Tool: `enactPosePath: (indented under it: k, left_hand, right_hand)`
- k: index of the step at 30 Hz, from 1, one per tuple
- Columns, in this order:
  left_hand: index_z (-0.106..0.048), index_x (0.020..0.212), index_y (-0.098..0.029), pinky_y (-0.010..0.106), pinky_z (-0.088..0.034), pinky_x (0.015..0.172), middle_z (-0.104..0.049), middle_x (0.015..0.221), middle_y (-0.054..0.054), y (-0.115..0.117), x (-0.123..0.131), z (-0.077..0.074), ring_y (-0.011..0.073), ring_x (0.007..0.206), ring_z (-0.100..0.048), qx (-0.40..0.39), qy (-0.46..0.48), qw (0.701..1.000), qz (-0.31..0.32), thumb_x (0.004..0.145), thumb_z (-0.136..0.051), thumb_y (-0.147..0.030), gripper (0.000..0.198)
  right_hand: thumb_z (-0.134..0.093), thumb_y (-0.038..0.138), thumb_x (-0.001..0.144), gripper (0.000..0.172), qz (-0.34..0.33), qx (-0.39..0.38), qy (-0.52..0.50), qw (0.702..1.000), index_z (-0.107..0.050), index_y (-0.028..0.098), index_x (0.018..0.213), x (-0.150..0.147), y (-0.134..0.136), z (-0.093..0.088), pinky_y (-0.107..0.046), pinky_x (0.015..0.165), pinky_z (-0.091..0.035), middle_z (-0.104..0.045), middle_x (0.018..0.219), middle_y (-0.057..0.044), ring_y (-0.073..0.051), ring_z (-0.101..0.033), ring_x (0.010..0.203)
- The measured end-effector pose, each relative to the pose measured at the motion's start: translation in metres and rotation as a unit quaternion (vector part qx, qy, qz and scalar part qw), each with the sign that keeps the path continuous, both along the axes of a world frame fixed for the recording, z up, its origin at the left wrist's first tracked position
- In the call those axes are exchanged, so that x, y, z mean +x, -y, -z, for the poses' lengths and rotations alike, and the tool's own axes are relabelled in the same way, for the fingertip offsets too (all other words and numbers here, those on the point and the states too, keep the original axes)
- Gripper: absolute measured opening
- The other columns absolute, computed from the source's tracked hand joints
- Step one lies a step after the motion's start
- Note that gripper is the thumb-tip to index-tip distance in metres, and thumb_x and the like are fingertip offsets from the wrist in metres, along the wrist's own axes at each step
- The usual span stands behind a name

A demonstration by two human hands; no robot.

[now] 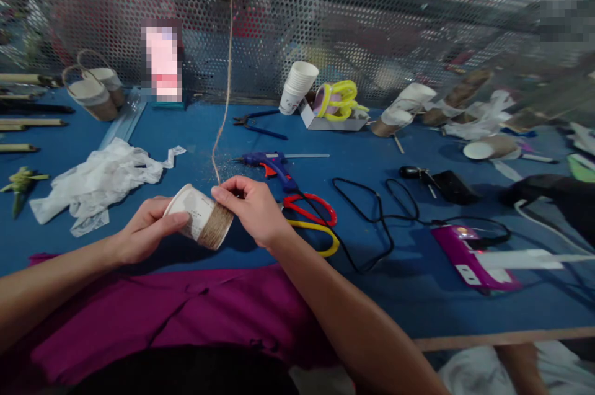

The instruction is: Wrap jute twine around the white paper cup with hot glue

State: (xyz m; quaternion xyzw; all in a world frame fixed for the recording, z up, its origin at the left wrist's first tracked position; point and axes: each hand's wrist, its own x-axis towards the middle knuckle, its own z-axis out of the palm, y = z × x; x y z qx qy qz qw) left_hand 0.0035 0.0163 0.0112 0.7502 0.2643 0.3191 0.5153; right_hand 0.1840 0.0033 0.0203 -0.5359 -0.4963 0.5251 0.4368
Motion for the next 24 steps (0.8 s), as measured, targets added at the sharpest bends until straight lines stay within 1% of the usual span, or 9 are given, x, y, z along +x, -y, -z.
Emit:
enactPosePath:
  k: [2, 4, 8, 10, 13, 15, 19, 21, 24]
  left_hand:
    - [-0.059, 0.064, -0.013, 0.020, -0.041, 0.057, -0.056, 0.066, 0.002, 0.0003, 0.0001, 0.0002, 0.0093, 0.057, -0.046, -0.002, 0.005, 1.000, 0.001, 0.084, -0.043, -0.026, 0.028]
    - [-0.059, 0.064, -0.013, 0.020, -0.041, 0.056, -0.056, 0.066, 0.002, 0.0005, 0.0004, 0.0019, 0.0095, 0.057, -0.046, -0.021, 0.010, 1.000, -0.005, 0.083, -0.044, -0.027, 0.028]
    - [-0.062, 0.073, -0.012, 0.020, -0.042, 0.054, -0.057, 0.064, 0.002, 0.0015, 0.0022, 0.0049, 0.0102, 0.056, -0.046, -0.106, 0.035, 0.994, -0.014, 0.081, -0.047, -0.034, 0.028]
    - [-0.062, 0.072, -0.012, 0.021, -0.042, 0.053, -0.056, 0.062, 0.001, 0.0020, 0.0033, 0.0048, 0.0100, 0.055, -0.045, -0.137, 0.048, 0.989, -0.017, 0.080, -0.049, -0.035, 0.028]
    - [-0.061, 0.070, -0.012, 0.021, -0.042, 0.053, -0.055, 0.060, 0.001, 0.0024, 0.0033, 0.0034, 0.0100, 0.054, -0.045, -0.141, 0.058, 0.988, -0.013, 0.080, -0.049, -0.035, 0.027]
    - [-0.060, 0.069, -0.013, 0.021, -0.041, 0.054, -0.055, 0.062, 0.001, 0.0022, 0.0020, 0.0027, 0.0102, 0.056, -0.045, -0.111, 0.046, 0.993, -0.009, 0.081, -0.048, -0.034, 0.027]
    - [-0.057, 0.062, -0.014, 0.022, -0.040, 0.055, -0.055, 0.064, 0.003, 0.0005, -0.0015, 0.0027, 0.0107, 0.056, -0.045, 0.001, -0.002, 1.000, -0.005, 0.084, -0.043, -0.034, 0.034]
    - [-0.056, 0.061, -0.014, 0.023, -0.041, 0.058, -0.055, 0.065, 0.003, -0.0006, -0.0024, 0.0026, 0.0113, 0.057, -0.046, 0.047, -0.009, 0.999, -0.002, 0.085, -0.041, -0.034, 0.035]
    - [-0.056, 0.061, -0.015, 0.026, -0.042, 0.062, -0.057, 0.069, 0.005, -0.0024, -0.0025, 0.0010, 0.0130, 0.062, -0.049, 0.097, -0.010, 0.995, -0.010, 0.086, -0.040, -0.031, 0.034]
  right_hand:
    - [-0.067, 0.038, 0.066, 0.022, -0.003, 0.001, 0.002, 1.000, -0.058, 0.018, 0.066, 0.0002, 0.0000, 0.0004, -0.026, 0.057, -0.035, -0.052, 0.062, 0.004, -0.009, -0.044, 0.058]
    - [-0.067, 0.038, 0.066, 0.022, -0.004, 0.003, 0.006, 1.000, -0.058, 0.018, 0.065, 0.0004, -0.0005, 0.0008, -0.026, 0.056, -0.035, -0.052, 0.062, 0.004, -0.010, -0.044, 0.058]
    - [-0.066, 0.039, 0.067, 0.023, -0.007, 0.001, 0.009, 1.000, -0.057, 0.019, 0.065, 0.0003, -0.0017, 0.0020, -0.026, 0.056, -0.035, -0.052, 0.062, 0.004, -0.010, -0.044, 0.058]
    - [-0.067, 0.039, 0.066, 0.023, -0.007, -0.001, 0.006, 1.000, -0.057, 0.019, 0.065, 0.0001, -0.0016, 0.0022, -0.026, 0.056, -0.035, -0.052, 0.062, 0.004, -0.010, -0.044, 0.058]
    - [-0.068, 0.039, 0.065, 0.023, -0.007, -0.009, -0.004, 1.000, -0.057, 0.018, 0.065, -0.0004, -0.0005, 0.0016, -0.026, 0.056, -0.034, -0.052, 0.062, 0.004, -0.009, -0.044, 0.057]
    - [-0.068, 0.039, 0.065, 0.024, -0.008, -0.016, -0.014, 1.000, -0.057, 0.018, 0.065, -0.0008, 0.0004, 0.0011, -0.026, 0.056, -0.034, -0.052, 0.062, 0.004, -0.009, -0.044, 0.057]
    - [-0.069, 0.040, 0.065, 0.024, -0.012, -0.022, -0.029, 0.999, -0.059, 0.018, 0.066, -0.0009, 0.0013, 0.0012, -0.026, 0.058, -0.035, -0.053, 0.063, 0.004, -0.009, -0.045, 0.058]
    - [-0.067, 0.043, 0.068, 0.026, -0.013, -0.020, -0.030, 0.999, -0.061, 0.018, 0.070, 0.0003, 0.0014, 0.0014, -0.026, 0.061, -0.038, -0.056, 0.067, 0.002, -0.010, -0.049, 0.062]
    - [-0.059, 0.051, 0.073, 0.033, -0.022, -0.018, -0.034, 0.999, -0.064, 0.019, 0.080, 0.0047, 0.0020, 0.0000, -0.028, 0.066, -0.042, -0.062, 0.078, -0.001, -0.012, -0.055, 0.070]
